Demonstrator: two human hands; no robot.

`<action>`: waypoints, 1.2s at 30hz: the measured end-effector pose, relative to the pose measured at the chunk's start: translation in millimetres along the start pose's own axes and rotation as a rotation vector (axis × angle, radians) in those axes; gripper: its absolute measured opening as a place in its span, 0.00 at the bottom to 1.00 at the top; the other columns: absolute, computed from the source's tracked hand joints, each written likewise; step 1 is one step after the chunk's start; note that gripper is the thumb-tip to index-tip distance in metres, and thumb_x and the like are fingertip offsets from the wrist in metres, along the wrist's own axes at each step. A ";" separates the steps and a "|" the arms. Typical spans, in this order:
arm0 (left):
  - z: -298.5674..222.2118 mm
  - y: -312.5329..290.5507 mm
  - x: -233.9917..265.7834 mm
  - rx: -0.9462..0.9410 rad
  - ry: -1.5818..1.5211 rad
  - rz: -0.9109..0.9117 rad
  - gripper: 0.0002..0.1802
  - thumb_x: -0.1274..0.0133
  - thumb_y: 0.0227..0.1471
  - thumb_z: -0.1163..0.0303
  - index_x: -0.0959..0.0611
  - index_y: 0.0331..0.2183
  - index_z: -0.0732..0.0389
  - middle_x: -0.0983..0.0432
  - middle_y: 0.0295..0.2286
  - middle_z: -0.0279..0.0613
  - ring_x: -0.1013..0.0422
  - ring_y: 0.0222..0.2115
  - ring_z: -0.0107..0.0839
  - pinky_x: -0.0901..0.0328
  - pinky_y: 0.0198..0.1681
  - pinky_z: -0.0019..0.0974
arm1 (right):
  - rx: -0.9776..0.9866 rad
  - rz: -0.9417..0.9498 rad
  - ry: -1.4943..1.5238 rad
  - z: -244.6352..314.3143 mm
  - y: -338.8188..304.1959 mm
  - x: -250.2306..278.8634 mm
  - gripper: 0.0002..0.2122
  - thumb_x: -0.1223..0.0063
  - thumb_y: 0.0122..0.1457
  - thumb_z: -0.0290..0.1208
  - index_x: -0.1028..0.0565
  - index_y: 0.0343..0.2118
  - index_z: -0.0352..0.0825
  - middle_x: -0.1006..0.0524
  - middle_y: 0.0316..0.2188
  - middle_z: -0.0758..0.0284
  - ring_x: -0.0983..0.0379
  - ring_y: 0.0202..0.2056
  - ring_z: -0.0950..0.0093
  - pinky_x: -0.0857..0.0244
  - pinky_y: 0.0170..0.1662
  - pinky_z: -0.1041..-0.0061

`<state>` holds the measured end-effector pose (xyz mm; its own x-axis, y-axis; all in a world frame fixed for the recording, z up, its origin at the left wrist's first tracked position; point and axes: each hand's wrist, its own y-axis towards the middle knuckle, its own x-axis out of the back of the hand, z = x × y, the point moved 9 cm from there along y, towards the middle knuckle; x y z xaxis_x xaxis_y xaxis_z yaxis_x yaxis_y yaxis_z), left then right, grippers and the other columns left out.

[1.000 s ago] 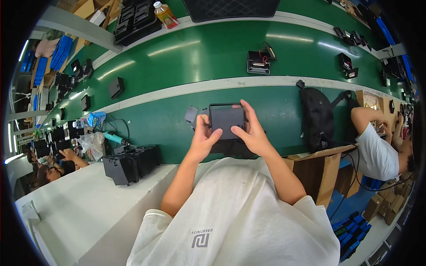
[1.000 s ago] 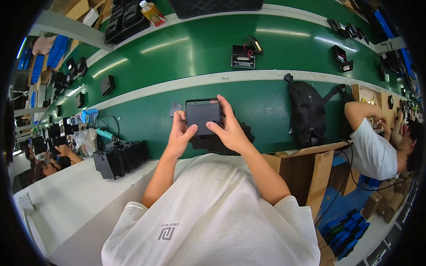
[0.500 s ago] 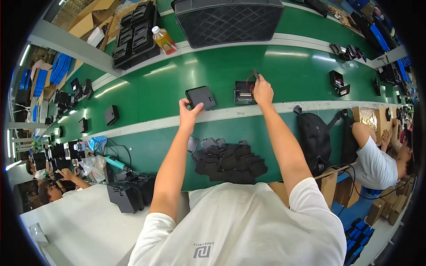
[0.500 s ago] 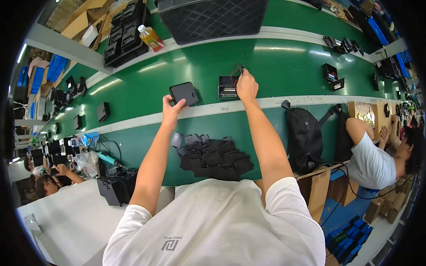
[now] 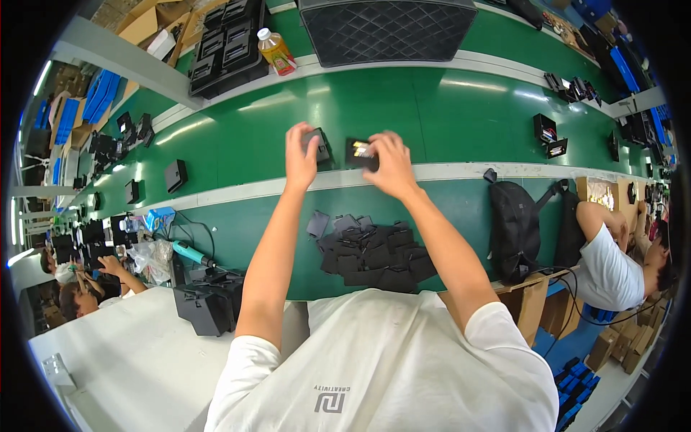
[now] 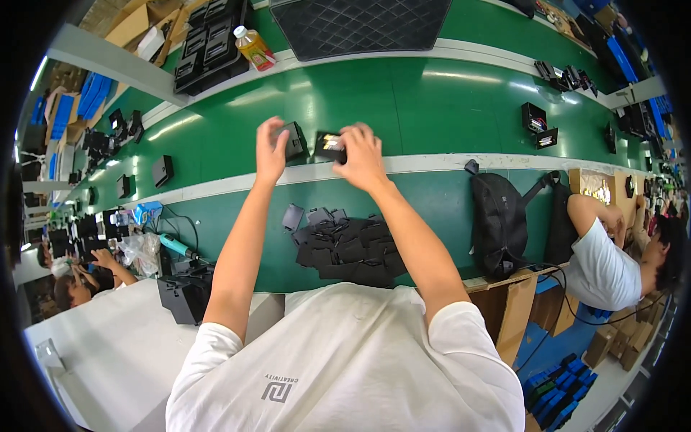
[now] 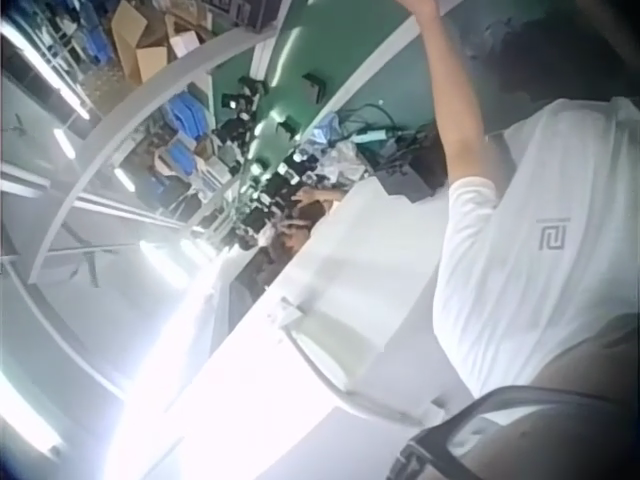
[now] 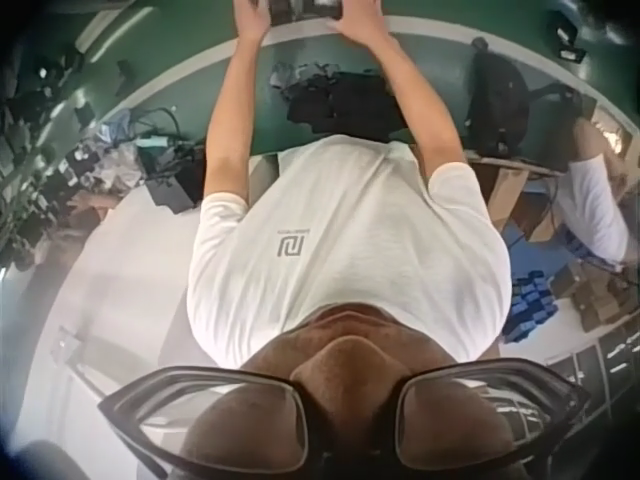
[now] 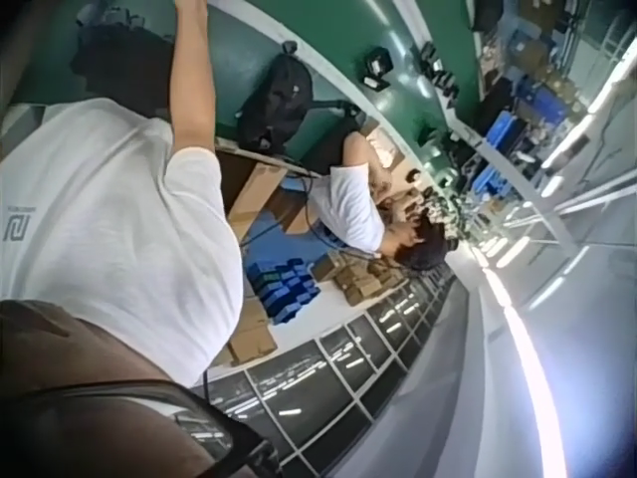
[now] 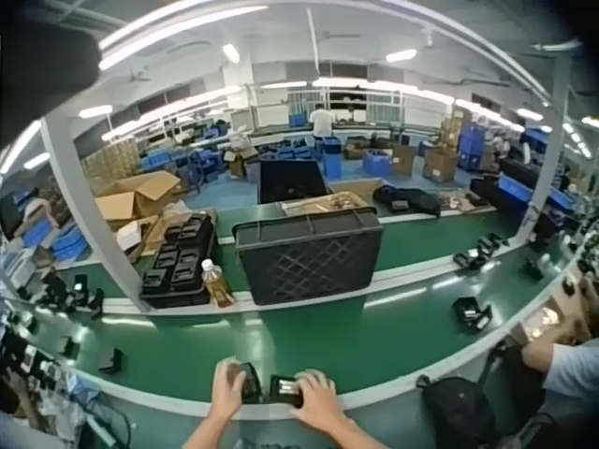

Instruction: Assembling small electronic components into plastic housings on a production line.

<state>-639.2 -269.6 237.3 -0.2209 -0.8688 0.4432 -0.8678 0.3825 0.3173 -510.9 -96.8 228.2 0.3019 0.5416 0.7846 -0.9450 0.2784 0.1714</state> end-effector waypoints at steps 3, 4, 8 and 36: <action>-13.4 -42.2 -44.0 0.796 -0.487 0.425 0.28 0.56 0.60 0.48 0.27 0.53 0.58 0.26 0.40 0.45 0.29 0.35 0.32 0.33 0.39 0.33 | 0.354 0.257 0.264 71.8 -53.7 32.1 0.16 0.42 0.36 0.29 0.33 0.30 0.40 0.32 0.53 0.69 0.41 0.56 0.64 0.46 0.55 0.62; -18.3 -73.4 -65.6 0.877 -0.468 0.731 0.31 0.59 0.60 0.44 0.28 0.54 0.58 0.25 0.39 0.46 0.28 0.36 0.32 0.32 0.38 0.35 | 0.356 0.351 0.317 90.4 -73.0 49.7 0.15 0.41 0.36 0.29 0.33 0.30 0.40 0.33 0.54 0.68 0.41 0.57 0.64 0.45 0.56 0.61; -62.7 -205.7 -96.9 1.062 -1.180 1.139 0.24 0.59 0.63 0.51 0.27 0.49 0.59 0.25 0.38 0.46 0.26 0.33 0.30 0.30 0.34 0.33 | 0.414 0.455 0.354 124.1 -140.5 101.5 0.16 0.41 0.36 0.28 0.32 0.31 0.38 0.35 0.57 0.66 0.44 0.61 0.62 0.45 0.57 0.63; -152.0 -230.8 -59.9 0.723 -0.960 0.676 0.08 0.51 0.57 0.73 0.33 0.38 0.57 0.33 0.38 0.39 0.33 0.36 0.30 0.26 0.36 0.37 | 0.192 0.246 0.210 97.8 -200.5 156.9 0.30 0.38 0.41 0.28 0.37 0.50 0.34 0.40 0.61 0.58 0.42 0.61 0.60 0.49 0.62 0.62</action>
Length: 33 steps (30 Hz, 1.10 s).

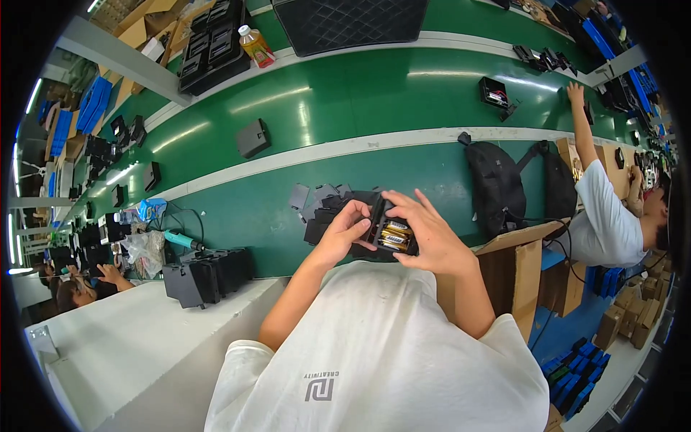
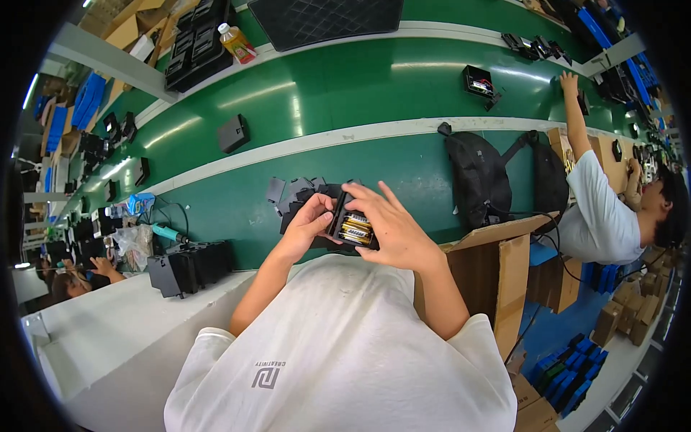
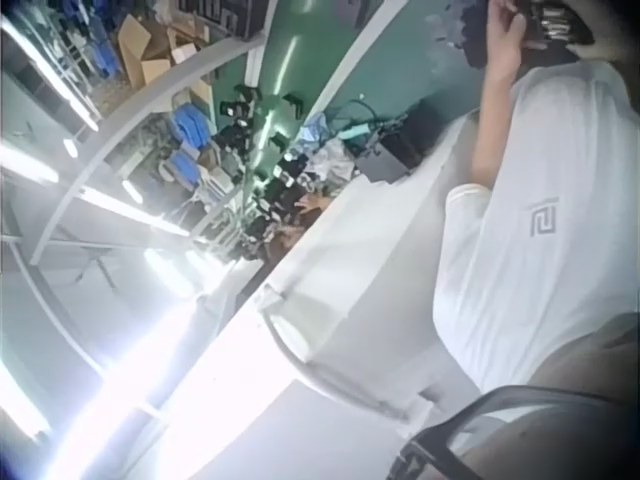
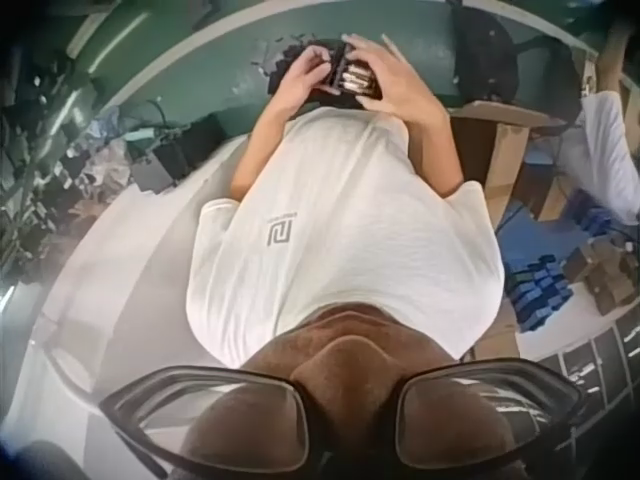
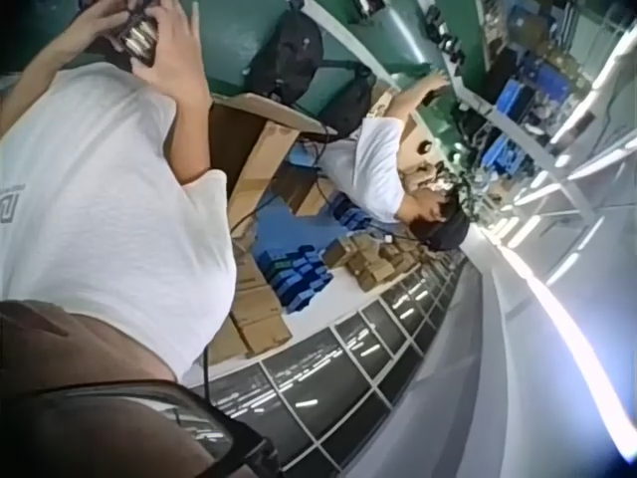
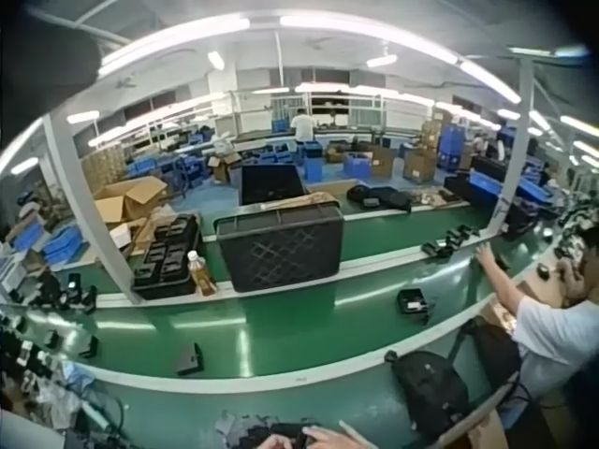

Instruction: Assembling small electronic components into plastic housings on a production line.

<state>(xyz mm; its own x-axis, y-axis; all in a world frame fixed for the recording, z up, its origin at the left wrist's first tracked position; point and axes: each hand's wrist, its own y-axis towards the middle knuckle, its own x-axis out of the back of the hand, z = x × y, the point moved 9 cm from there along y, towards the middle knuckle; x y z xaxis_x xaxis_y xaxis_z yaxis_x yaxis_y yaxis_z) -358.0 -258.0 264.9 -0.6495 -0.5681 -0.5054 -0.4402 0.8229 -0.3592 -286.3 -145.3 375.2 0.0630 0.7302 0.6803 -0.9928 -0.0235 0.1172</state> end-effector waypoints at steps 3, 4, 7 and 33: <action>-0.5 -2.0 -11.4 0.020 -0.019 0.070 0.08 0.49 0.56 0.73 0.33 0.36 0.57 0.33 0.37 0.37 0.35 0.35 0.27 0.27 0.36 0.35 | 0.029 0.095 -0.065 2.9 -0.5 -6.3 0.31 0.38 0.41 0.27 0.37 0.51 0.34 0.39 0.61 0.59 0.42 0.61 0.59 0.48 0.62 0.62; -1.0 -2.6 -6.4 -0.025 0.044 0.036 0.09 0.48 0.55 0.74 0.33 0.35 0.57 0.33 0.37 0.37 0.35 0.34 0.27 0.28 0.36 0.33 | 0.060 0.088 -0.052 6.4 3.6 -8.9 0.31 0.38 0.42 0.27 0.37 0.52 0.34 0.39 0.61 0.59 0.42 0.61 0.59 0.48 0.62 0.62; -1.5 -8.6 5.4 -0.155 0.228 -0.087 0.11 0.45 0.53 0.75 0.33 0.33 0.58 0.31 0.38 0.37 0.34 0.33 0.26 0.31 0.36 0.28 | 0.156 0.077 0.006 13.8 7.6 -20.8 0.31 0.39 0.43 0.27 0.37 0.53 0.34 0.39 0.61 0.59 0.41 0.60 0.59 0.49 0.62 0.62; 19.0 -38.0 12.5 -0.158 0.133 -0.120 0.07 0.50 0.58 0.70 0.33 0.33 0.57 0.32 0.30 0.31 0.40 0.25 0.17 0.44 0.28 0.21 | -0.510 -0.416 0.930 -76.9 -45.8 -95.5 0.22 0.43 0.52 0.27 0.35 0.50 0.34 0.32 0.45 0.63 0.35 0.44 0.72 0.42 0.52 0.72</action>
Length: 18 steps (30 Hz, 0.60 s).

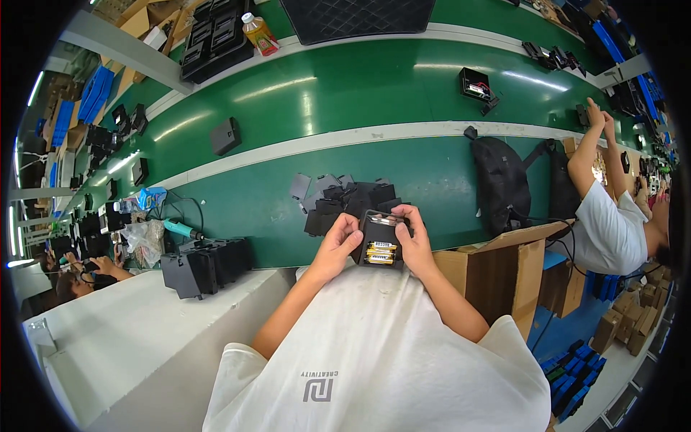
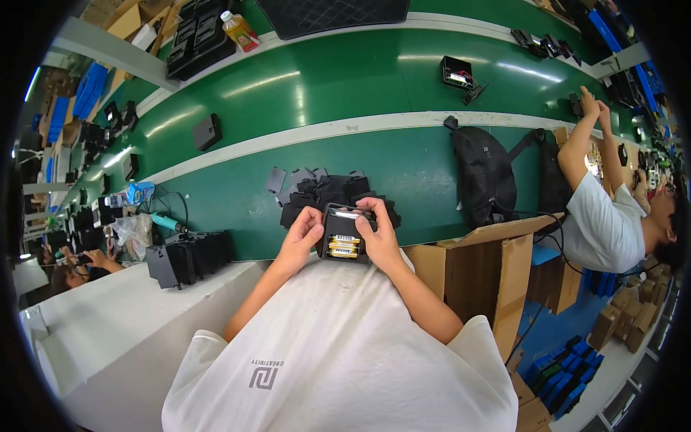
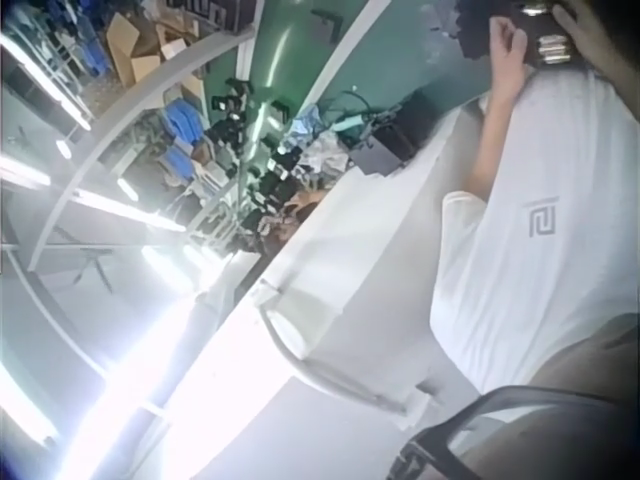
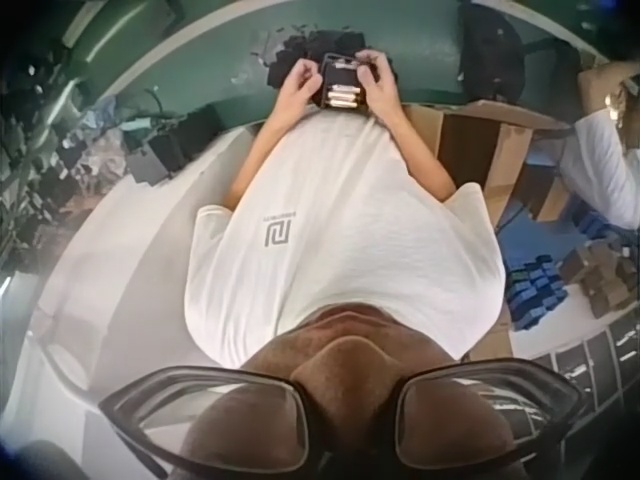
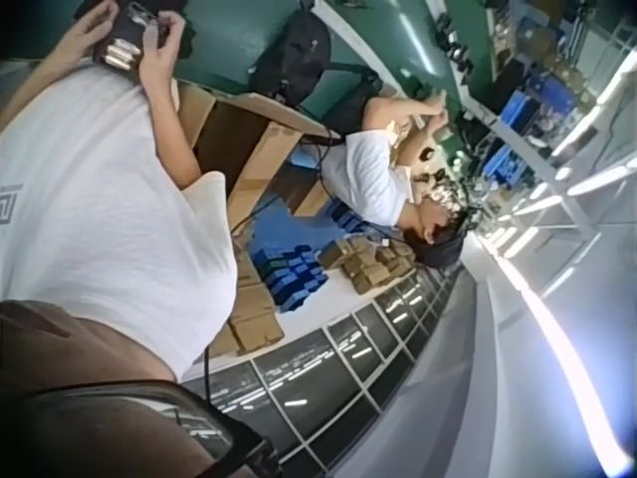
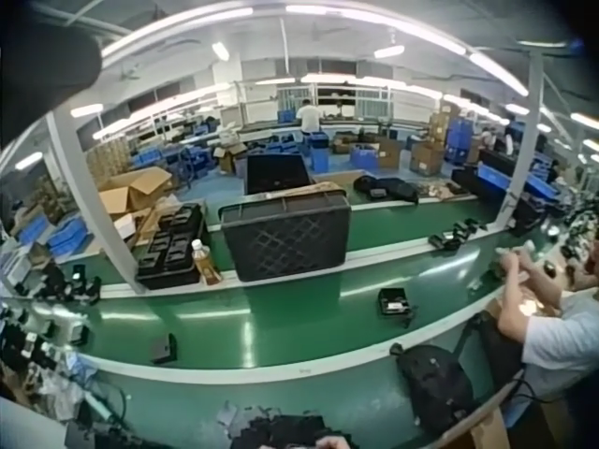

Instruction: Assembling small electronic components into plastic housings on a production line.

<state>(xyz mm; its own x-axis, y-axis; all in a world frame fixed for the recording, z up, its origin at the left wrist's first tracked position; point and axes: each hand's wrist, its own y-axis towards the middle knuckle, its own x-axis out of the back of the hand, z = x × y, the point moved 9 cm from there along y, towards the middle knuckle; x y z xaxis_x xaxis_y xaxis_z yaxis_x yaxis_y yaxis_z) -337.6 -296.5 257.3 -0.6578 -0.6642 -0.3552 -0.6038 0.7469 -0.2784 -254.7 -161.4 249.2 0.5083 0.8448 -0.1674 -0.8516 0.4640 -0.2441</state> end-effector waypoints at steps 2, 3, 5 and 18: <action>5.2 -1.0 5.0 0.039 -0.002 -0.049 0.07 0.51 0.59 0.69 0.32 0.33 0.57 0.33 0.29 0.30 0.41 0.25 0.17 0.44 0.27 0.21 | 0.093 -0.035 -0.217 19.2 -1.5 -2.1 0.24 0.41 0.51 0.31 0.35 0.51 0.34 0.32 0.48 0.63 0.35 0.47 0.69 0.43 0.54 0.68; 7.1 -1.4 7.5 0.057 -0.003 -0.074 0.06 0.52 0.59 0.68 0.32 0.33 0.57 0.33 0.28 0.29 0.41 0.25 0.17 0.44 0.27 0.21 | 0.140 -0.051 -0.326 31.1 -2.2 -4.3 0.25 0.40 0.51 0.32 0.35 0.52 0.34 0.33 0.49 0.62 0.35 0.48 0.68 0.44 0.56 0.66; 7.8 0.0 9.6 0.074 -0.003 -0.097 0.06 0.52 0.60 0.67 0.32 0.34 0.56 0.33 0.28 0.29 0.41 0.25 0.17 0.44 0.26 0.21 | 0.189 -0.068 -0.433 51.2 -2.4 -6.2 0.27 0.39 0.50 0.34 0.34 0.53 0.35 0.33 0.51 0.62 0.35 0.49 0.66 0.44 0.57 0.64; -3.6 -1.1 6.6 0.093 -0.128 -0.182 0.07 0.50 0.58 0.68 0.32 0.33 0.56 0.33 0.28 0.29 0.39 0.25 0.17 0.42 0.26 0.19 | 0.503 0.280 -1.024 79.5 -10.2 -49.5 0.40 0.35 0.43 0.46 0.38 0.58 0.34 0.44 0.63 0.59 0.55 0.66 0.59 0.63 0.66 0.52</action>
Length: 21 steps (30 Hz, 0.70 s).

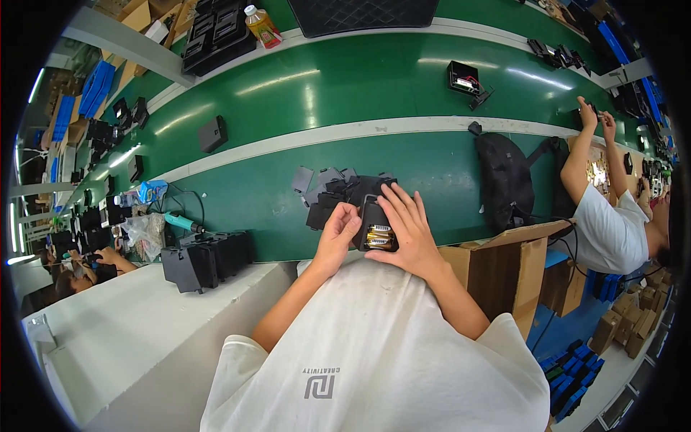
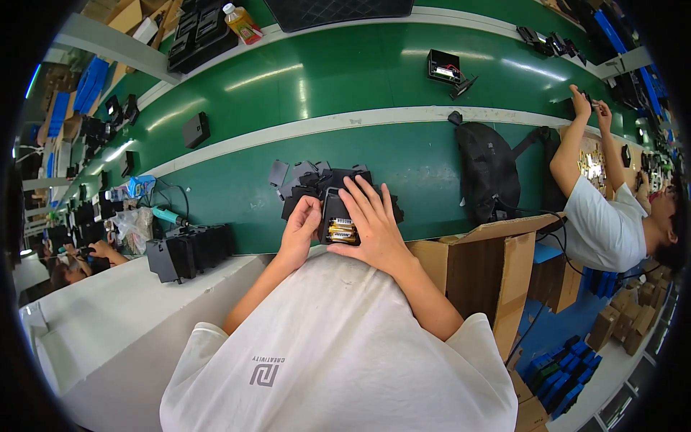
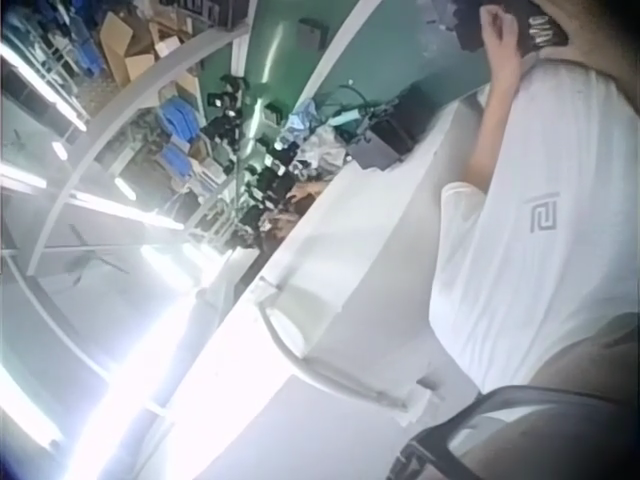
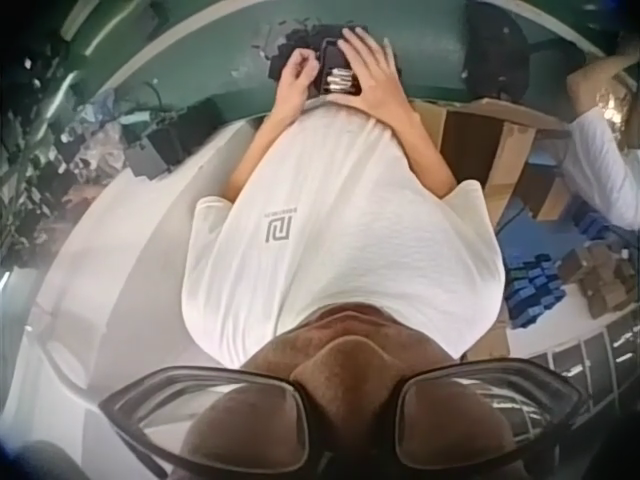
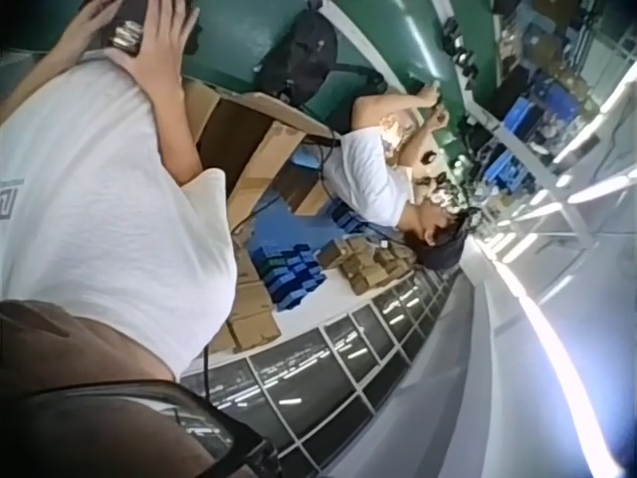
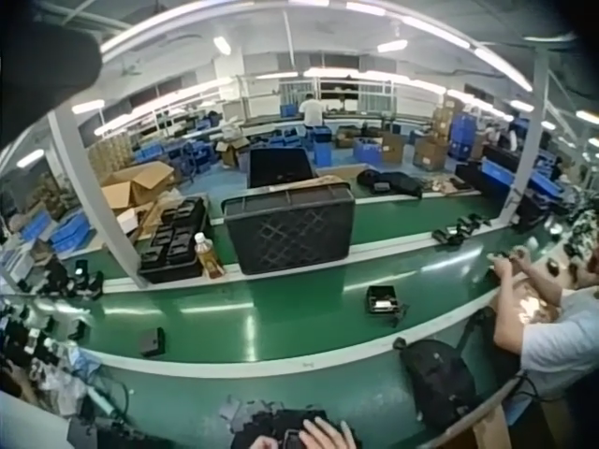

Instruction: Assembling small electronic components into plastic housings on a production line.

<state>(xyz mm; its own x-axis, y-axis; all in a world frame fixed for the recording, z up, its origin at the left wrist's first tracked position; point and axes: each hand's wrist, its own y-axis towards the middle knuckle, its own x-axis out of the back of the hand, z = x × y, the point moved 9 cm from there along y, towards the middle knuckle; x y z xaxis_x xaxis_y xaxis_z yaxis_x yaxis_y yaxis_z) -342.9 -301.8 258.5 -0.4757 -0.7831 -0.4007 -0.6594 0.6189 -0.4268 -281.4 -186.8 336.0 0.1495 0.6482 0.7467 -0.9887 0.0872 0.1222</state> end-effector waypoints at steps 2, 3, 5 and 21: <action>-1.0 -0.3 -0.8 -0.008 -0.016 0.004 0.08 0.49 0.58 0.69 0.32 0.33 0.56 0.33 0.28 0.29 0.39 0.25 0.17 0.42 0.26 0.19 | -0.001 0.002 -0.034 1.4 1.9 -0.6 0.39 0.35 0.43 0.45 0.38 0.58 0.34 0.44 0.63 0.59 0.55 0.66 0.59 0.62 0.66 0.52; -3.2 -0.1 -1.9 -0.049 0.009 0.015 0.08 0.48 0.57 0.70 0.33 0.32 0.56 0.33 0.28 0.29 0.39 0.25 0.18 0.41 0.27 0.19 | -0.023 -0.048 0.031 -0.4 2.8 3.5 0.38 0.34 0.43 0.44 0.37 0.58 0.34 0.41 0.61 0.59 0.52 0.64 0.60 0.59 0.65 0.54; -6.4 -0.3 -3.4 -0.133 0.057 0.036 0.10 0.47 0.56 0.72 0.33 0.31 0.56 0.32 0.29 0.30 0.37 0.26 0.18 0.39 0.29 0.20 | -0.065 -0.146 0.163 -4.7 4.1 10.9 0.36 0.34 0.44 0.40 0.36 0.57 0.35 0.36 0.58 0.59 0.44 0.61 0.60 0.53 0.63 0.57; -14.3 13.2 62.8 -0.044 -0.198 -0.185 0.11 0.49 0.55 0.77 0.36 0.35 0.57 0.33 0.31 0.37 0.32 0.30 0.26 0.27 0.35 0.35 | 0.052 -0.127 -0.265 -108.7 62.5 -73.1 0.10 0.45 0.54 0.28 0.22 0.39 0.33 0.27 0.48 0.64 0.30 0.47 0.69 0.40 0.53 0.70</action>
<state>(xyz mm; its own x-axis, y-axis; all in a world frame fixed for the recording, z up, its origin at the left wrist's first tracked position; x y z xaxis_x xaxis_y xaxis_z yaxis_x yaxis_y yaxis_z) -389.8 -343.8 239.3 -0.2242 -0.8528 -0.4717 -0.7512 0.4595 -0.4739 -355.6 -146.5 217.9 0.2773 0.4141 0.8670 -0.9608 0.1117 0.2539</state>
